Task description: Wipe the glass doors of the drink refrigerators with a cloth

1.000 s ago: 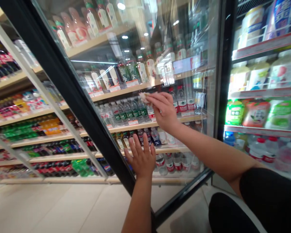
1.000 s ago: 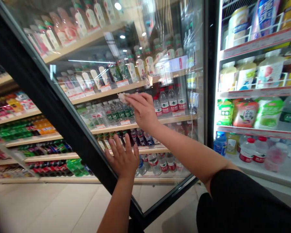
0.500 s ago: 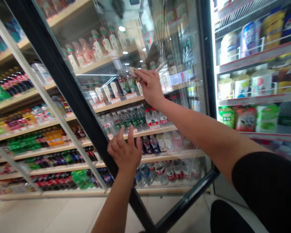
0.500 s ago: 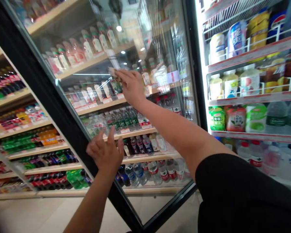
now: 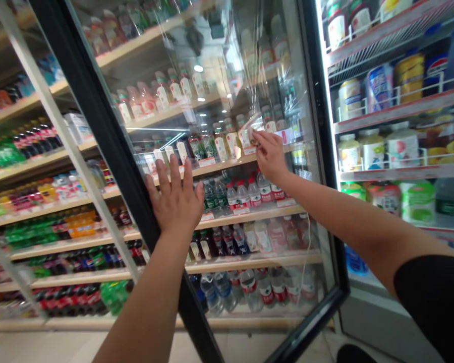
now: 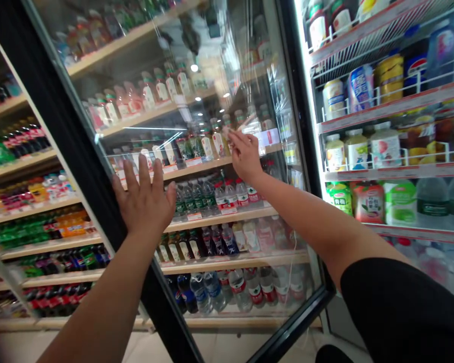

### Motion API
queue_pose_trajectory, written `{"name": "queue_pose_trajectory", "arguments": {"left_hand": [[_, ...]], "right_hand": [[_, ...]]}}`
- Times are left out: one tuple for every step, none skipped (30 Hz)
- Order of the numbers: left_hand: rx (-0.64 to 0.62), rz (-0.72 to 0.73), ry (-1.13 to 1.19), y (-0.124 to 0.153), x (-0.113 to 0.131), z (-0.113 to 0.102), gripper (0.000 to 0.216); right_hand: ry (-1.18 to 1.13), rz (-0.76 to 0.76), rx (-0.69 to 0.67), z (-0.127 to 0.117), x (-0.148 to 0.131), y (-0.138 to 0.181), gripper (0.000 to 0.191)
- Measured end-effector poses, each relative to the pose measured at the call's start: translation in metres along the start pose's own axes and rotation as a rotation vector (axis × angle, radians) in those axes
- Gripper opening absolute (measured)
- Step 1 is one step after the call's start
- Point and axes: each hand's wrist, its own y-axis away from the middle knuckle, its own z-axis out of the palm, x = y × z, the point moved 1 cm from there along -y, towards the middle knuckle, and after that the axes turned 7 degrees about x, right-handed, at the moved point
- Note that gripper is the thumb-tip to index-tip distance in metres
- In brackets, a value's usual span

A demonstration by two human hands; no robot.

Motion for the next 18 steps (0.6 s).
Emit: {"name": "queue_pose_trajectory", "arguments": {"left_hand": [[0.0, 0.005, -0.009, 0.0, 0.0, 0.0, 0.061], [0.003, 0.008, -0.018, 0.0, 0.0, 0.0, 0.061], [0.004, 0.01, -0.026, 0.0, 0.0, 0.0, 0.061], [0.003, 0.012, -0.031, 0.0, -0.001, 0.0, 0.062], [0.001, 0.013, -0.033, 0.0, -0.001, 0.0, 0.062], [-0.004, 0.014, -0.032, 0.0, -0.001, 0.0, 0.063], [-0.011, 0.013, -0.028, 0.0, -0.001, 0.0, 0.063], [-0.016, 0.012, -0.023, 0.0, -0.002, 0.0, 0.064], [-0.019, 0.012, -0.014, 0.0, -0.002, 0.0, 0.064], [-0.016, 0.01, -0.003, 0.001, -0.002, 0.0, 0.064], [-0.014, 0.008, 0.01, 0.001, -0.002, 0.0, 0.064], [-0.012, 0.007, 0.022, 0.001, -0.002, 0.0, 0.064], [-0.012, 0.005, 0.031, 0.001, -0.003, 0.001, 0.064], [-0.013, 0.001, 0.037, 0.001, -0.003, 0.001, 0.064], [-0.014, -0.002, 0.041, 0.001, -0.004, 0.002, 0.063], [-0.014, -0.006, 0.045, 0.0, -0.005, 0.003, 0.063], [-0.011, -0.008, 0.05, 0.0, -0.005, 0.004, 0.064], [-0.005, -0.008, 0.057, 0.0, -0.006, 0.004, 0.064]], "right_hand": [[-0.028, -0.122, -0.088, 0.001, -0.005, 0.002, 0.046], [-0.053, -0.222, -0.163, 0.004, -0.01, 0.0, 0.044], [-0.062, -0.268, -0.204, 0.009, -0.012, -0.004, 0.043], [-0.048, -0.253, -0.202, 0.014, -0.012, -0.012, 0.042], [-0.007, -0.175, -0.153, 0.021, -0.01, -0.02, 0.042], [0.05, -0.052, -0.072, 0.027, -0.009, -0.028, 0.043], [0.095, 0.048, -0.002, 0.033, -0.01, -0.034, 0.043], [0.114, 0.091, 0.035, 0.038, -0.015, -0.036, 0.044], [0.104, 0.074, 0.03, 0.042, -0.024, -0.035, 0.044], [0.066, -0.005, -0.021, 0.045, -0.035, -0.031, 0.044], [0.006, -0.127, -0.111, 0.046, -0.048, -0.025, 0.043], [-0.053, -0.246, -0.21, 0.047, -0.059, -0.019, 0.042], [-0.099, -0.335, -0.286, 0.046, -0.066, -0.015, 0.042], [-0.122, -0.376, -0.322, 0.044, -0.068, -0.014, 0.041], [-0.121, -0.365, -0.315, 0.043, -0.063, -0.016, 0.041], [-0.098, -0.302, -0.267, 0.041, -0.054, -0.019, 0.042], [-0.057, -0.205, -0.189, 0.038, -0.042, -0.023, 0.044], [-0.012, -0.091, -0.107, 0.035, -0.03, -0.025, 0.046]]}}
